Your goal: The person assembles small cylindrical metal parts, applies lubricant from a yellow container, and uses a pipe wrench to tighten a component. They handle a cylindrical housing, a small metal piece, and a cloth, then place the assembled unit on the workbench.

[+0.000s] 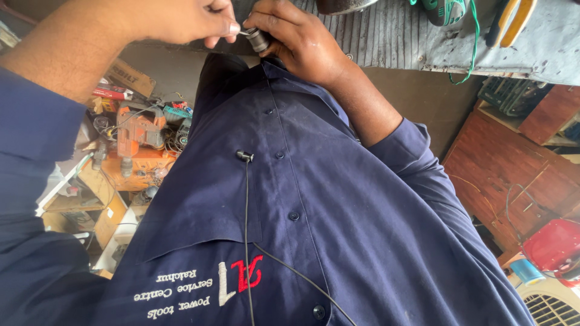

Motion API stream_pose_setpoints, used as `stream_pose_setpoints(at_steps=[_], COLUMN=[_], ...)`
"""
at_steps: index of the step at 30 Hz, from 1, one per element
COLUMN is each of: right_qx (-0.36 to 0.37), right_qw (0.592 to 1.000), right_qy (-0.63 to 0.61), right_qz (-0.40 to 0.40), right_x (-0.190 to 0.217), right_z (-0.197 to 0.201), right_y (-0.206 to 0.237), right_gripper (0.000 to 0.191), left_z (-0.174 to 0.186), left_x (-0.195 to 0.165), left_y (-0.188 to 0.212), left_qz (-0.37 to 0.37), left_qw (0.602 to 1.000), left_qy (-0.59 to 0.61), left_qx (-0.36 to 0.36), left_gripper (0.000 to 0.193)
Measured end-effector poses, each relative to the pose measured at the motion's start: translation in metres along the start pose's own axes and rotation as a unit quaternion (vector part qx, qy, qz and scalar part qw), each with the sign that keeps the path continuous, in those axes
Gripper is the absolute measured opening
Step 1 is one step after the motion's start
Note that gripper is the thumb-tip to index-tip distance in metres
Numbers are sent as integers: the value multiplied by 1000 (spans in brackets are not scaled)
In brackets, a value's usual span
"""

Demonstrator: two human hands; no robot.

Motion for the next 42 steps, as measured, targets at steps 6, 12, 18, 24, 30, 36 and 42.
stream_pose_setpoints(at_steps=[6, 12, 18, 24, 30, 36, 42], right_qx=[3, -8, -4, 6, 18, 17, -14], right_qw=[1000, 1000, 1000, 999, 997, 997, 997], right_qy=[17, -6, -7, -40, -79, -76, -77], right_qz=[3, 0, 16, 28, 6, -5, -17], right_x=[3, 0, 6, 8, -3, -7, -6], right_z=[0, 4, 6, 3, 0, 4, 7], right_y=[-1, 2, 2, 1, 1, 3, 2], right_gripper=[60, 57, 55, 55, 57, 54, 54], left_z=[-2, -20, -26, -24, -22, -11, -5], left_x=[-54, -101, -93, -70, -52, -67, -66], left_y=[23, 69, 56, 19, 11, 24, 46], left_qz=[-116, -139, -165, -180, -195, -247, -239], left_qw=[948, 761, 750, 822, 862, 832, 838], left_qy=[-278, -548, -597, -526, -455, -460, -424], left_qx=[-107, -318, -232, -128, -109, -187, -247], left_gripper=[23, 8, 13, 34, 41, 38, 36])
Point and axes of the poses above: each hand's wrist, its own y-axis away from the middle knuckle, its own z-axis out of the back of the hand, x = y × z, the point moved 9 cm from there along -y, towards the middle knuckle, and after that the axes turned 12 degrees about x, right-handed, at the moved point
